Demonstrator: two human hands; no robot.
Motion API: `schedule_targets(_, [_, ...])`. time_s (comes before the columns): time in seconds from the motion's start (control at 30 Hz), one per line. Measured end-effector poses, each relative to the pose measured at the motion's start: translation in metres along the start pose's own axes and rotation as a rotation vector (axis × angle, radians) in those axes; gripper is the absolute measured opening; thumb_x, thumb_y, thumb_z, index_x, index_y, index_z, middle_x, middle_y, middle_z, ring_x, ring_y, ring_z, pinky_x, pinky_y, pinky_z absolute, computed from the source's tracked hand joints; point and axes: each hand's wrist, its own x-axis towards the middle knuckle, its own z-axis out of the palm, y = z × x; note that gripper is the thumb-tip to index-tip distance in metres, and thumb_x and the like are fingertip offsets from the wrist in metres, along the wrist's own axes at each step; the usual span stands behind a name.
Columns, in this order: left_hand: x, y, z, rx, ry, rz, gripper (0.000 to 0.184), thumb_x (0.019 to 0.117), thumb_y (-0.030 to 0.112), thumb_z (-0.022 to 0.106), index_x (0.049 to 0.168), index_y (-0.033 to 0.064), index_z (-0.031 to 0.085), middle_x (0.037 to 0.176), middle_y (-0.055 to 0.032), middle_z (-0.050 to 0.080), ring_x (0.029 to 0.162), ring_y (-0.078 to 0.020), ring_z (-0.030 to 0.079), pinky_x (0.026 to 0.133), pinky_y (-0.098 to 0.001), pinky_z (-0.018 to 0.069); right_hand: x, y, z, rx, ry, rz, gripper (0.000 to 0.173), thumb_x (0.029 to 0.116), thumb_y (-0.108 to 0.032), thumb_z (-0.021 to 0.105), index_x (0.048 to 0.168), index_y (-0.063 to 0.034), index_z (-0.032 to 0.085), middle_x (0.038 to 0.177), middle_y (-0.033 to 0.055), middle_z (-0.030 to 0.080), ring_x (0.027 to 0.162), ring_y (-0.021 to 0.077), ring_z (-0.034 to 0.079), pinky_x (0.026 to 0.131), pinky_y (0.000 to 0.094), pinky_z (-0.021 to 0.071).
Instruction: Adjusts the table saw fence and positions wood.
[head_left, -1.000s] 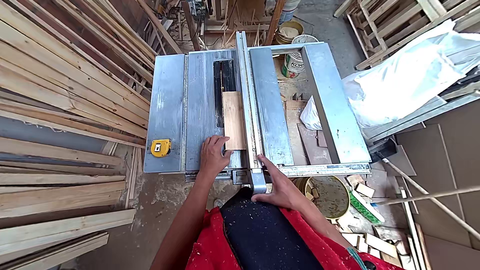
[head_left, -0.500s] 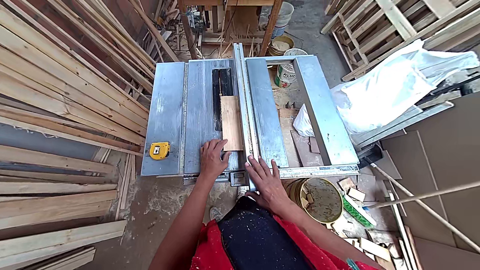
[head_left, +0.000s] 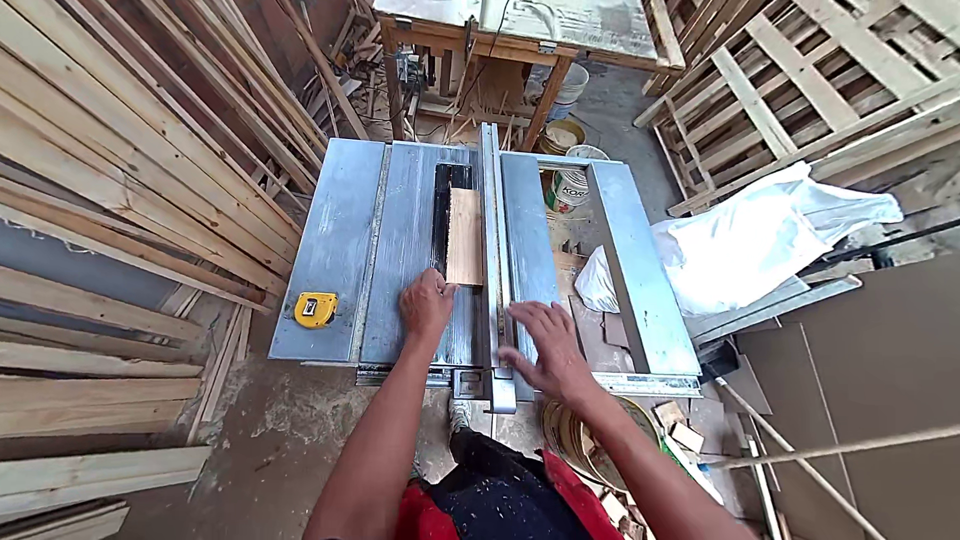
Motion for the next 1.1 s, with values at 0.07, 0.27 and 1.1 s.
schedule_targets(0.07, [0.005,0.004,0.005,0.036,0.023,-0.048,0.031,0.0878,0.040,0.079,0.088,0.0104,0.068,0.081,-0.0080,0.071,0.077,-0.0275,0.070,0.072,-0.0528,0.0543,0.051,0.020,-0.008,0.027,0.028,0.009,0.052,0.0974,-0.048,0.063,0.136,-0.0136,0.063,0.133,0.0050,0.066,0.132,0.0263,0.056,0.118,0.0612,0.0339])
schedule_targets(0.27, [0.011,0.003,0.011,0.105,0.021,-0.101,0.043,0.0870,0.052,0.076,0.077,0.0117,0.065,0.072,-0.0073,0.067,0.069,-0.0278,0.068,0.061,-0.0527,0.0506,0.239,0.083,0.008,-0.063,-0.121,-0.057,0.049,0.1012,-0.032,0.059,0.142,-0.0054,0.057,0.138,0.0196,0.062,0.136,0.0386,0.052,0.118,0.0606,0.0322])
schedule_targets(1.1, [-0.190,-0.044,-0.026,-0.852,-0.307,-0.604,0.066,0.0985,0.053,0.062,0.133,-0.0032,0.056,0.114,-0.0231,0.069,0.101,-0.0344,0.071,0.089,-0.0575,0.0588,0.039,-0.019,0.018,0.168,-0.413,-0.187,0.120,0.0710,-0.080,0.072,0.161,-0.0109,0.032,0.162,0.0093,0.041,0.155,0.0289,0.028,0.126,0.0663,0.0065])
